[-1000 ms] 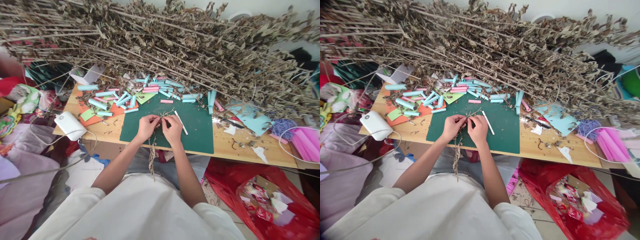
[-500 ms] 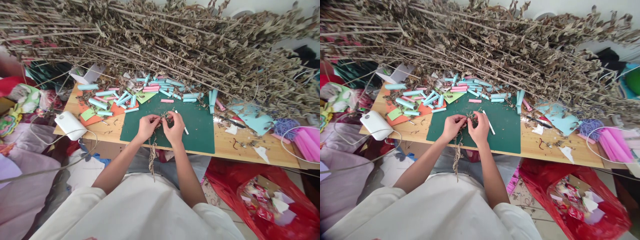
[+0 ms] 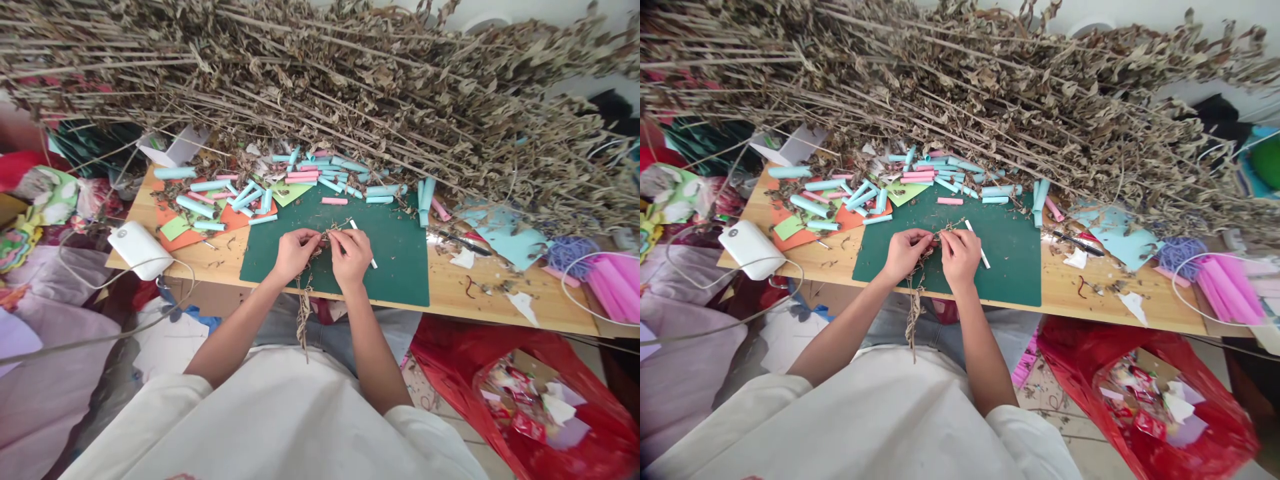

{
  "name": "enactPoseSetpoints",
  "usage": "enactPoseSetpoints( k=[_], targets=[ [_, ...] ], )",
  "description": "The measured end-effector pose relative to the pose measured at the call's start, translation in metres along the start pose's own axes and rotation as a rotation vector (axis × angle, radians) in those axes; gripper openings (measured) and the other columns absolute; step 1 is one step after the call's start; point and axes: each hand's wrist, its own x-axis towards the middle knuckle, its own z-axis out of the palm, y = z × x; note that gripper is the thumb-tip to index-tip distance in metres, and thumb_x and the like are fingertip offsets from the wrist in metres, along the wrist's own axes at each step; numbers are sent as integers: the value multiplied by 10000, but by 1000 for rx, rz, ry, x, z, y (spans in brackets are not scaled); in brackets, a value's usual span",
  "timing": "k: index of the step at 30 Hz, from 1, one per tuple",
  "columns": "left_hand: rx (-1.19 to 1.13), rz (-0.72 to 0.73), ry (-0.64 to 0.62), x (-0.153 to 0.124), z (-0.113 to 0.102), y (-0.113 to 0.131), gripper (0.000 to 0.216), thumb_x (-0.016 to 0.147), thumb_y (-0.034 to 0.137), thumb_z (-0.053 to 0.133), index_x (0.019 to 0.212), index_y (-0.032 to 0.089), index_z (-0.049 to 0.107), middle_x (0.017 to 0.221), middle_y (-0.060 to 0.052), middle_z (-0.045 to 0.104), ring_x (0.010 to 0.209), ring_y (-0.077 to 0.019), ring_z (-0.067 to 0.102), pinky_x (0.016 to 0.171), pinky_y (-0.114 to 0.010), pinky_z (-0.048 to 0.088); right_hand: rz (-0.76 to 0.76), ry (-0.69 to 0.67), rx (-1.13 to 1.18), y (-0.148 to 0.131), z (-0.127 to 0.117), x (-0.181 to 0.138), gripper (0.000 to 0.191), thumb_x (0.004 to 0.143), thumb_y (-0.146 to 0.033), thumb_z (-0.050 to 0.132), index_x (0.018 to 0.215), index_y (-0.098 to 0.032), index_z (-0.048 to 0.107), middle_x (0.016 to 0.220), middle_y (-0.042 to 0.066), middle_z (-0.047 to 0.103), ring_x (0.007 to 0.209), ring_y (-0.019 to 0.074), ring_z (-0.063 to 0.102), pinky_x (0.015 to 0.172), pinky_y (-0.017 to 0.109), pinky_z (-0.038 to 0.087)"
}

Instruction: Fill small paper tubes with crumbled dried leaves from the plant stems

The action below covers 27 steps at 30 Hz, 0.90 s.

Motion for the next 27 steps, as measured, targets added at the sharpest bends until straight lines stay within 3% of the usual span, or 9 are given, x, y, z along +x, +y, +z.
enactPoseSetpoints(
  k=[5,8,11,16,21,27],
  targets=[
    [-41,-40,31,0,0,6,264,802,382,686,865,126,698,783,-78,747,653,-138,664,625,-234,521,96,43,-18,1,1,0,257,961,-334,511,877,-205,716,834,76,671,812,197,606,777,351,482],
    [-59,-34,28,0,-1,5,262,805,380,680,876,128,690,788,-72,745,660,-139,665,636,-239,523,66,-11,-65,-1,2,1,273,971,-305,473,938,-192,719,844,84,661,831,208,586,792,354,477],
    [-42,9,23,2,-1,0,264,813,385,669,878,129,683,767,-57,728,654,-136,656,618,-229,508,17,-46,-51,-4,2,2,234,936,-343,546,996,-189,712,891,86,653,877,218,580,824,366,483],
    [-70,42,-23,6,-4,-4,306,824,430,653,902,135,687,778,-37,704,671,-132,633,639,-229,498,-70,-127,38,-4,1,3,155,912,-310,594,926,-210,711,872,63,663,854,205,592,791,354,494],
    [-38,8,-69,4,-12,4,394,845,500,612,955,136,718,896,-60,730,764,-155,645,706,-244,500,-20,-62,109,-3,0,3,139,922,-253,561,882,-218,690,844,54,657,835,193,601,775,347,502],
    [43,-12,-122,-3,-19,5,324,768,437,715,854,124,725,781,-54,717,682,-139,622,643,-229,462,11,-2,93,-5,-1,3,139,917,-257,553,864,-215,675,832,56,645,820,193,590,773,354,498]
  ],
)
